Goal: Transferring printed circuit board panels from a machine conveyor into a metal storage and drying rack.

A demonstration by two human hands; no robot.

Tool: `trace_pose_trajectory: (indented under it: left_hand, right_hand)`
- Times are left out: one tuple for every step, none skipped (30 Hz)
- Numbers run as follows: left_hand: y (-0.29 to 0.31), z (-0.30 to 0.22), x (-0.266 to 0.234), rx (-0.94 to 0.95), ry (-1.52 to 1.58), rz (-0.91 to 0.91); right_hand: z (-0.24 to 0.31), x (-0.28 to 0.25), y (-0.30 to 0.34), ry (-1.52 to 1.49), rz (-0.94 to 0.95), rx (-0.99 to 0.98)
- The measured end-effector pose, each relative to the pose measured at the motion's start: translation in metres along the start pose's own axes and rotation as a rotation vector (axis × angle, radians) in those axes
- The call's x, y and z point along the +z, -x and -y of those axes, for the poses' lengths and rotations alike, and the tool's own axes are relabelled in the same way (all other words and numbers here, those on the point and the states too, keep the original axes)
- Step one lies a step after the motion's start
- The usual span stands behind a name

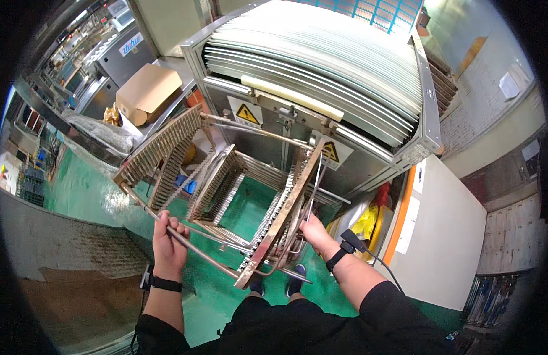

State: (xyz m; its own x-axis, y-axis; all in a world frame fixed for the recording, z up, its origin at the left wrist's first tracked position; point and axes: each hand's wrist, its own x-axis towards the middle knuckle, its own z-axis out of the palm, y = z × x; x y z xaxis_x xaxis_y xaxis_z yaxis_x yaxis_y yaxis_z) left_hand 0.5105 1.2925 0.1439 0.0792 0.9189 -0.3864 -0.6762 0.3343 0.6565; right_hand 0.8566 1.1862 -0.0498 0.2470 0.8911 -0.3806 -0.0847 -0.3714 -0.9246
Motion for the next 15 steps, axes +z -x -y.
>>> trace_pose_trajectory:
  left_hand:
    - [-0.001, 0.001, -0.002, 0.015, -0.059, 0.020]
    - [-0.002, 0.002, -0.003, 0.029, -0.118, 0.040]
    - [-0.002, -0.001, -0.007, 0.033, -0.120, 0.030]
    - [-0.001, -0.004, -0.009, 0.034, -0.141, 0.027]
    - [-0.001, -0.008, -0.012, 0.035, -0.162, 0.023]
    - [-0.002, -0.005, -0.012, 0.036, -0.159, 0.018]
    - [-0.004, -0.002, -0.013, 0.025, -0.154, 0.030]
    - [-0.006, 0.000, -0.017, 0.015, -0.148, 0.041]
    - [-0.010, 0.000, -0.026, -0.013, -0.148, 0.102]
    - [-0.010, 0.000, -0.028, -0.015, -0.145, 0.102]
    - [-0.009, 0.002, -0.027, -0.032, -0.166, 0.101]
    - [-0.008, 0.000, -0.032, -0.043, -0.188, 0.090]
    - [-0.005, -0.006, -0.035, -0.043, -0.198, 0.089]
    - [-0.002, -0.012, -0.035, -0.039, -0.194, 0.082]
    - [0.001, -0.017, -0.023, -0.003, -0.272, 0.049]
  right_hand:
    - [0.000, 0.000, 0.000, -0.038, -0.034, 0.030]
    - [0.001, -0.001, 0.000, -0.076, -0.068, 0.059]
    - [0.009, 0.004, 0.001, -0.080, -0.077, 0.078]
    - [0.028, 0.012, 0.006, -0.165, -0.081, 0.115]
    - [0.037, 0.019, 0.007, -0.226, -0.113, 0.135]
    - [0.044, 0.019, 0.007, -0.283, -0.156, 0.152]
    - [0.054, 0.018, 0.006, -0.252, -0.195, 0.185]
    - [0.038, 0.010, -0.005, -0.279, -0.147, 0.181]
    - [0.039, 0.007, -0.007, -0.270, -0.172, 0.183]
    - [0.040, 0.003, -0.009, -0.261, -0.202, 0.183]
    - [0.029, 0.001, -0.017, -0.303, -0.228, 0.114]
    - [0.036, 0.005, -0.017, -0.349, -0.203, 0.171]
    - [0.043, 0.007, -0.014, -0.332, -0.144, 0.162]
    - [0.050, 0.009, -0.010, -0.314, -0.086, 0.153]
    - [0.058, 0.013, -0.005, -0.345, -0.096, 0.175]
